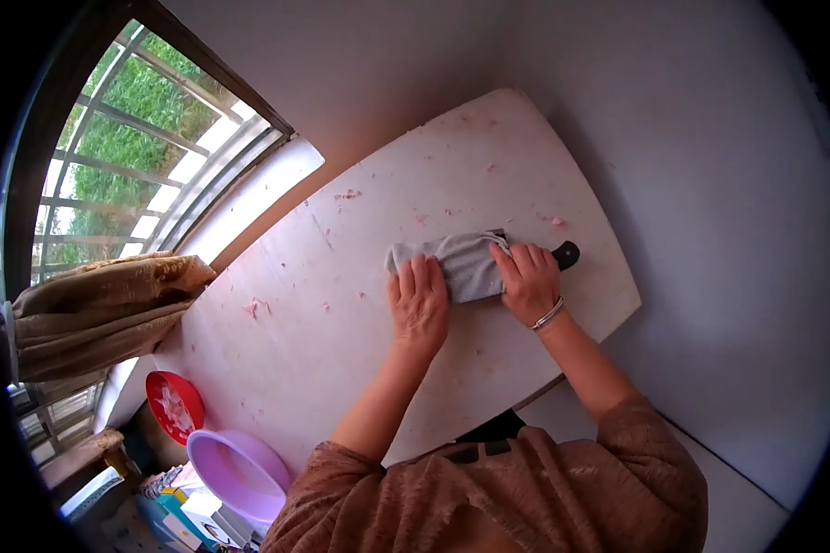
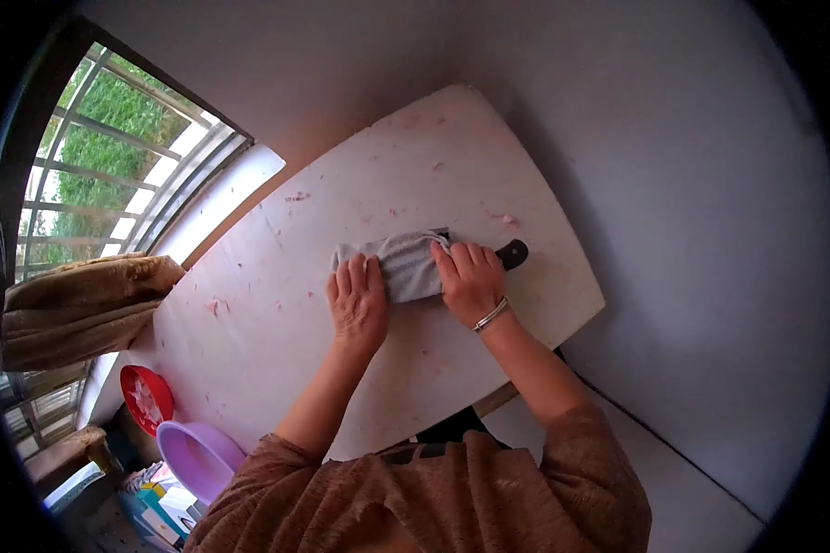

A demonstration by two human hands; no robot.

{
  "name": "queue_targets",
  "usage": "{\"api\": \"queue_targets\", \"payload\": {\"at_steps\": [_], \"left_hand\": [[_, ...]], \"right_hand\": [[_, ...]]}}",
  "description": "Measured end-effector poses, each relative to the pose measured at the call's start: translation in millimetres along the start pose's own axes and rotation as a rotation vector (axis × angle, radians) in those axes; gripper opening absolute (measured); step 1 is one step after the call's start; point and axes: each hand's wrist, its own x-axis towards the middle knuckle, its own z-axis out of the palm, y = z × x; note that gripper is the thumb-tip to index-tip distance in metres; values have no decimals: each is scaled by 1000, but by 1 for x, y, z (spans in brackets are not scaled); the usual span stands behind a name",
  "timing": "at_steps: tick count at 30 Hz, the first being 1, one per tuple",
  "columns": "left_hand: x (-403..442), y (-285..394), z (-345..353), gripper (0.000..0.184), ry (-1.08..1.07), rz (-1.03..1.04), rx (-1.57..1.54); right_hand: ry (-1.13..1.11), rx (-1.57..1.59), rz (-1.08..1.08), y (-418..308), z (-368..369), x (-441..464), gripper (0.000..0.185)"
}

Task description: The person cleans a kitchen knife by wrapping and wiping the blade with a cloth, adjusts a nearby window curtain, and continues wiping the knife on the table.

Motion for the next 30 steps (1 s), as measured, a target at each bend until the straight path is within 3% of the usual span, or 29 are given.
{"api": "queue_targets", "payload": {"at_steps": [4, 10, 11, 17, 23, 25, 30], "left_hand": [[-11, 2, 13, 40, -59, -13, -39], [21, -9, 37, 43, 27, -47, 23], [28, -11, 38, 42, 29, -61, 22], [17, -13, 50, 47, 68, 23, 9], [107, -25, 56, 53, -6, -29, -25], [122, -27, 59, 58, -64, -54, -21], [120, -34, 73, 62, -6, 30, -71]], "right_hand": [[-149, -3, 41, -4, 6, -10, 36], [-119, -42, 49, 8, 30, 24, 38], [-139, -4, 70, 11, 36, 28, 50], [-161, -59, 99, 5, 31, 15, 43], [-126, -66, 127, 56, 65, 76, 42], [-220, -35, 191, 63, 67, 89, 52], [-339, -58, 261, 54, 52, 80, 45]]}}
